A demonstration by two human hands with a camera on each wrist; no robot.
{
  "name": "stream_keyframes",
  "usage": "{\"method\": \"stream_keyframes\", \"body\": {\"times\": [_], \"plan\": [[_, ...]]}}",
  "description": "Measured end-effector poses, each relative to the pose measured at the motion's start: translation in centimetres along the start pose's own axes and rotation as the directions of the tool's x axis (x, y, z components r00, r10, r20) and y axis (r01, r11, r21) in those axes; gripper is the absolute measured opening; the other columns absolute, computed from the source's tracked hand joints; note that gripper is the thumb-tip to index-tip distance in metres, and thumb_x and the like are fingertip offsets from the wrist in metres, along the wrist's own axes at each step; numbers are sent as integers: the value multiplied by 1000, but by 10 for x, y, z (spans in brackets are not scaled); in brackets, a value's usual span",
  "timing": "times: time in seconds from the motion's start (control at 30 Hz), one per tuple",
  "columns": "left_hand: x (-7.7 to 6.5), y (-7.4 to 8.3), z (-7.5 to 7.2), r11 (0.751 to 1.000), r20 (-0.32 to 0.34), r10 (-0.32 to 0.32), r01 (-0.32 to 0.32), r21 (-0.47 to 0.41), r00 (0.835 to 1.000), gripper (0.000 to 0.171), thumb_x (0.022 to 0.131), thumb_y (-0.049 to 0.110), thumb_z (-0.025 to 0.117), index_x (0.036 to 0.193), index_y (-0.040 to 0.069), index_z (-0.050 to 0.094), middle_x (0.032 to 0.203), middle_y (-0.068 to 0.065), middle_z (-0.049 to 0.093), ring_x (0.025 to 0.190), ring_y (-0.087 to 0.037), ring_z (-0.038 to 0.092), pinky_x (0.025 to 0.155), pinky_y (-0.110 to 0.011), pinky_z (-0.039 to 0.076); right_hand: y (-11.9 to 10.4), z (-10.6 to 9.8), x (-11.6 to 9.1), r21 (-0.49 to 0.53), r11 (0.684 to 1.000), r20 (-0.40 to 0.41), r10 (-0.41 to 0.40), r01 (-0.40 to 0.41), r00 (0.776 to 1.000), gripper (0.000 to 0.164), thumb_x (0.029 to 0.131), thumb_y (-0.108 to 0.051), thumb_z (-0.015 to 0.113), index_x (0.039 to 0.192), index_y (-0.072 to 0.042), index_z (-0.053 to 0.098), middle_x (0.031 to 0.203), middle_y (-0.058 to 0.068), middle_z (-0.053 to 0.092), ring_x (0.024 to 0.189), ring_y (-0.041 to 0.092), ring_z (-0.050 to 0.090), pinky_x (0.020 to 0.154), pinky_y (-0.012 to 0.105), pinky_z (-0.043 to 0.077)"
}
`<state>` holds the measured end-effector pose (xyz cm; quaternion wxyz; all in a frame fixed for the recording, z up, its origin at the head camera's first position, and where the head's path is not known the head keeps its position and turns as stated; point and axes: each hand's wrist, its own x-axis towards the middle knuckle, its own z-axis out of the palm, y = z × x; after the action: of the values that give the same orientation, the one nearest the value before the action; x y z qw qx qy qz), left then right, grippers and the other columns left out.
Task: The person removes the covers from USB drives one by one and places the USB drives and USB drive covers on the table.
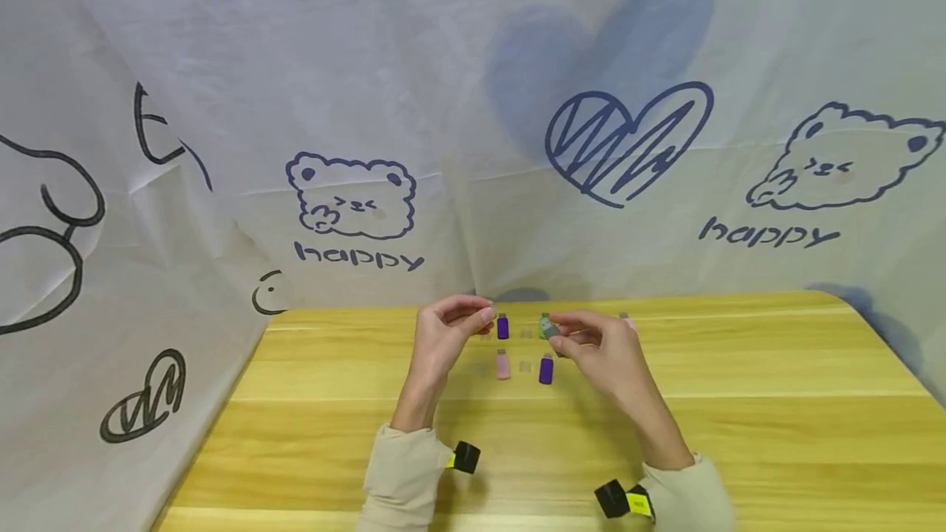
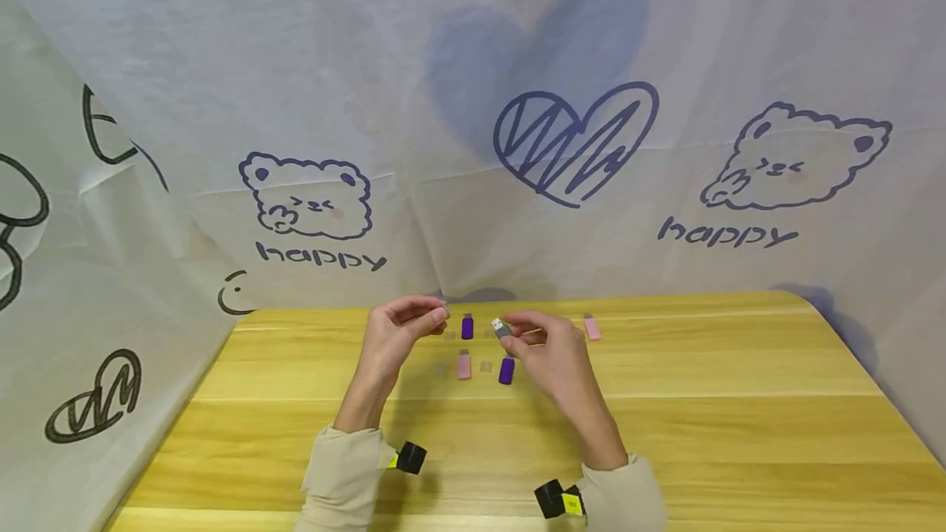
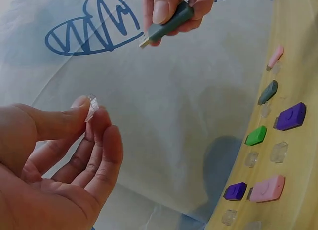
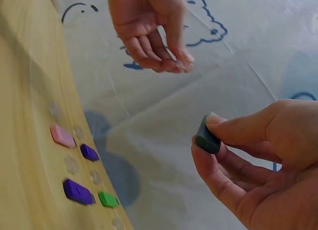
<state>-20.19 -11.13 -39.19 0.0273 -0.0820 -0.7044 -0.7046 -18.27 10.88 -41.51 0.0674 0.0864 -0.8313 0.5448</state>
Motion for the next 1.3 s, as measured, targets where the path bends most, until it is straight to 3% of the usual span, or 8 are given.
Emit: {"method": "stream_keyframes", "body": {"times": [0.2,0.37,0.5,0.57,0.67,0.8,1.1,1.3], "plan": [[1,-4,5,1000,64,11,-13,27,998,16,86,0,67,97,-11,66,94,-25,67,87,-49,61,79,-47,55,16,-20,1,-20,997,-52,77,-78,996,22,87,-13,69,108,-8,69,101,9,66,92,24,67,70,27,55],[1,-7,8,999,87,18,-22,43,996,16,86,-2,66,98,-12,65,95,-28,65,88,-48,62,79,-48,54,33,-31,3,-36,990,-79,133,-136,988,27,86,-16,71,109,-2,67,100,14,67,88,26,67,70,27,55],[5,-17,7,999,90,4,-9,48,996,16,86,-1,66,99,-11,66,95,-28,66,89,-47,62,76,-43,56,49,-31,7,-58,982,-71,176,-180,982,24,85,-13,72,104,1,67,94,15,68,81,30,67,66,30,56],[8,-24,7,999,90,-5,1,45,996,16,86,0,67,99,-9,67,95,-27,66,89,-47,62,76,-41,56,57,-28,8,-90,973,-71,205,-211,976,22,84,-14,72,101,0,68,95,14,68,92,32,65,66,30,54],[11,-34,7,999,87,-5,0,53,996,16,86,2,68,99,-6,68,94,-25,67,88,-44,64,75,-39,57,68,-24,10,-141,955,-84,251,-261,964,20,83,-17,74,97,-2,70,91,11,69,94,31,64,68,31,52],[11,-39,9,996,88,12,-20,91,996,14,85,4,69,97,-3,70,91,-20,69,82,-36,66,74,-39,57,77,-17,11,-198,929,-95,299,-312,949,20,82,-21,75,93,-5,71,85,7,69,79,23,64,71,36,50],[11,-42,15,992,103,-10,-3,123,995,8,84,4,70,92,2,71,86,-12,70,80,-38,66,75,-47,55,84,-10,8,-291,900,-112,305,-325,946,19,81,-22,76,87,-5,72,79,4,69,75,21,63,68,40,50],[10,-45,19,987,130,-16,-5,158,991,8,84,5,71,92,3,71,86,-10,70,79,-32,67,70,-34,57,82,-7,7,-305,900,-104,295,-312,950,19,81,-20,76,87,-2,72,78,5,69,70,19,63,59,34,51]]}}
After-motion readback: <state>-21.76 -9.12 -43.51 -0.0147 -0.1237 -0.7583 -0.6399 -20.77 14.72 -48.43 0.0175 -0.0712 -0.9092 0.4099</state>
